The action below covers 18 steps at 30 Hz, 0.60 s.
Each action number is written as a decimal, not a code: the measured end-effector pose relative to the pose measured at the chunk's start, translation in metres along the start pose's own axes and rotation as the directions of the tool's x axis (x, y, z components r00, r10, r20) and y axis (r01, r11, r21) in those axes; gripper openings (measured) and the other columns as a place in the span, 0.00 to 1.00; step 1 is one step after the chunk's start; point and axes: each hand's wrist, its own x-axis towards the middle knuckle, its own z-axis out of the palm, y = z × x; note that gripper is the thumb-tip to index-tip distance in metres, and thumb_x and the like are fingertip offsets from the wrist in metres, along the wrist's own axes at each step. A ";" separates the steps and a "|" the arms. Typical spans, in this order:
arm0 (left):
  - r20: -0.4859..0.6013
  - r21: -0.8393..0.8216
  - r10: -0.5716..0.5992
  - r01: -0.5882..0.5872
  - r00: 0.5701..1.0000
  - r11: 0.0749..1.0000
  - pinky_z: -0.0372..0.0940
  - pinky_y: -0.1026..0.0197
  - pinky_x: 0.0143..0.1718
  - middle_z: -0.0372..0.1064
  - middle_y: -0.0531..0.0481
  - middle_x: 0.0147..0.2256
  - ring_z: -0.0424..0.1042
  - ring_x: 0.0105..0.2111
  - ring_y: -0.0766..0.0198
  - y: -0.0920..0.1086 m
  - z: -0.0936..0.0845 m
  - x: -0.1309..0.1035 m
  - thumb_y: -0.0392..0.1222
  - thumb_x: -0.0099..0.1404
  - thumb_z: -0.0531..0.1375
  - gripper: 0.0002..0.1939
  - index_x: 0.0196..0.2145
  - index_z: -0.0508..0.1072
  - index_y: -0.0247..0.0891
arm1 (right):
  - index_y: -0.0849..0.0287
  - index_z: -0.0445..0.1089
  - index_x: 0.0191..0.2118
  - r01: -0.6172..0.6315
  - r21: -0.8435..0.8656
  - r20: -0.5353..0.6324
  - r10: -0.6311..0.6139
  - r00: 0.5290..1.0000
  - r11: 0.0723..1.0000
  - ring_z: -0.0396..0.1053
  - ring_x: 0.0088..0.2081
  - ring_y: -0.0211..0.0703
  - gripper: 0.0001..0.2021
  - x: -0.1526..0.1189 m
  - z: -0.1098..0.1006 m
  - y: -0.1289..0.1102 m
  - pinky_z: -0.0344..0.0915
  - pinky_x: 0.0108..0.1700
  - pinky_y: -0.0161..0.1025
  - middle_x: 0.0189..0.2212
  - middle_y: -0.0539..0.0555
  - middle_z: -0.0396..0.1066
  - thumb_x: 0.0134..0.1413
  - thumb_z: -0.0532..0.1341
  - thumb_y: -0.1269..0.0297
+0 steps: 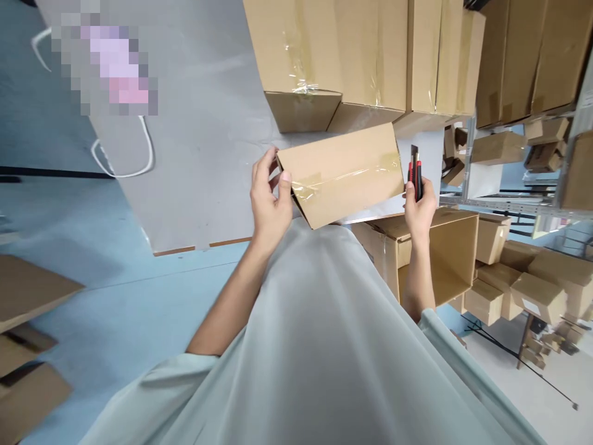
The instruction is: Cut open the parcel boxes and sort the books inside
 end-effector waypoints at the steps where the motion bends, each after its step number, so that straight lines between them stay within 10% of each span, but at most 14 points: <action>1: -0.020 0.032 -0.009 0.010 1.000 0.999 0.64 0.42 0.79 0.68 0.41 0.74 0.67 0.77 0.44 -0.002 0.003 0.002 0.73 0.81 0.57 0.36 0.76 0.68 0.53 | 0.57 0.74 0.62 0.017 0.068 0.012 -0.017 1.000 0.998 0.82 0.45 0.55 0.25 -0.002 0.007 0.005 0.76 0.50 0.49 0.47 0.62 0.84 0.78 0.55 0.43; 9: -0.102 0.368 0.153 -0.106 0.983 0.924 0.65 0.42 0.79 0.72 0.46 0.71 0.70 0.74 0.50 0.029 0.007 0.025 0.71 0.84 0.51 0.34 0.74 0.69 0.48 | 0.54 0.75 0.63 -0.080 0.299 0.126 0.044 0.991 0.951 0.83 0.49 0.55 0.24 -0.040 0.011 0.013 0.79 0.53 0.50 0.49 0.59 0.85 0.78 0.58 0.42; 14: 0.299 0.432 0.264 -0.376 0.917 0.819 0.59 0.37 0.82 0.72 0.47 0.72 0.64 0.78 0.49 0.088 0.072 0.033 0.61 0.88 0.48 0.27 0.72 0.71 0.49 | 0.52 0.73 0.69 -0.071 0.317 0.144 0.025 0.989 0.946 0.84 0.56 0.55 0.25 -0.038 0.000 0.022 0.81 0.56 0.51 0.58 0.61 0.84 0.80 0.58 0.44; 18: 0.505 0.438 0.197 -0.446 0.840 0.780 0.52 0.33 0.83 0.74 0.46 0.71 0.62 0.80 0.45 0.092 0.127 0.031 0.57 0.87 0.52 0.23 0.67 0.76 0.48 | 0.50 0.68 0.76 -0.001 0.324 0.140 -0.047 0.989 0.946 0.81 0.64 0.55 0.26 -0.033 -0.011 0.024 0.81 0.63 0.53 0.68 0.61 0.80 0.81 0.57 0.48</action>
